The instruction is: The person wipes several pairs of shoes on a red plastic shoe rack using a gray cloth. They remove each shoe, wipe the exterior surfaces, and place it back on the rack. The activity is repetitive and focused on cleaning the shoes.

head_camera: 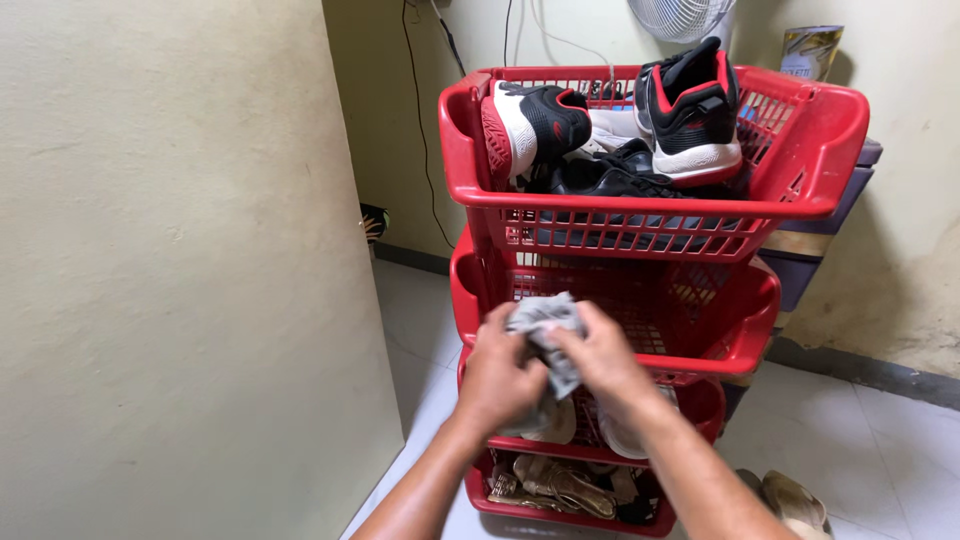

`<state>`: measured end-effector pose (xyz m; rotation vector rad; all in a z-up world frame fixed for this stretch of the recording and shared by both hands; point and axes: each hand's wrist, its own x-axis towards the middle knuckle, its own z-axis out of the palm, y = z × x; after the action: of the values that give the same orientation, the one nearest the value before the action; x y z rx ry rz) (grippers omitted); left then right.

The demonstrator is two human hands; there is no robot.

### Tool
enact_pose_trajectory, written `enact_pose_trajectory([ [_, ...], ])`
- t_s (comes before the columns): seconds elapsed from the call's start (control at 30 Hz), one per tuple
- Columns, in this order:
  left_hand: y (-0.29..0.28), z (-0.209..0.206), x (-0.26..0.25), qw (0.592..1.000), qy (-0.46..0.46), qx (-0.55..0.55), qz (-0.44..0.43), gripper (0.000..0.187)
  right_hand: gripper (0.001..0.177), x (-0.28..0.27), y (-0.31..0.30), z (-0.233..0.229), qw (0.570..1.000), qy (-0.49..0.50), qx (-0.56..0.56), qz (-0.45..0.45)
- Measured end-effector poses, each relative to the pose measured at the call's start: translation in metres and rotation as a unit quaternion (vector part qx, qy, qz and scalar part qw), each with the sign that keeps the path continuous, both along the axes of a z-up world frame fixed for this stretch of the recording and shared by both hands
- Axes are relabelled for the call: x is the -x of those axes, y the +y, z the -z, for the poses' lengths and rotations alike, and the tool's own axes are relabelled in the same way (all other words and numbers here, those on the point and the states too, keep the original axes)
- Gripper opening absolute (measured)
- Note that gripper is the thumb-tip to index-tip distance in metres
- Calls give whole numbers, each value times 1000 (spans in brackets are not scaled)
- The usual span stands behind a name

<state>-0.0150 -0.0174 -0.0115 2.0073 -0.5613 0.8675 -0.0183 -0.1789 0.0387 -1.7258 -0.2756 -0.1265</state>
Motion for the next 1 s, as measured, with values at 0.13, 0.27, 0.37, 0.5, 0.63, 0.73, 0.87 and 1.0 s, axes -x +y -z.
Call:
enact_pose_trajectory([
  [0.13,18,-3,-8,894,222,354,161,70,19,-26,-31,5,969,51,-239,-22],
  [0.27,25,-11,2,807,398,310,308,81,23,-42,-35,15,926,53,-371,-46],
  [0.37,22,-13,2,793,401,282,360,77,22,-41,-40,14,920,13,-383,-82],
  [0.5,49,-8,-16,831,350,326,286,65,18,-31,-58,1,958,34,-275,71],
  [0.63,84,-7,-39,794,402,449,83,58,21,-26,-67,2,975,16,-177,133],
  [0.73,99,-18,-48,773,373,513,-21,59,30,-29,-45,9,980,-77,-95,159],
  [0.87,113,-48,-68,729,222,635,127,53,40,-35,4,7,953,-261,7,155],
  [1.0,106,-64,-101,814,202,518,168,57,54,-42,67,3,948,-298,78,75],
])
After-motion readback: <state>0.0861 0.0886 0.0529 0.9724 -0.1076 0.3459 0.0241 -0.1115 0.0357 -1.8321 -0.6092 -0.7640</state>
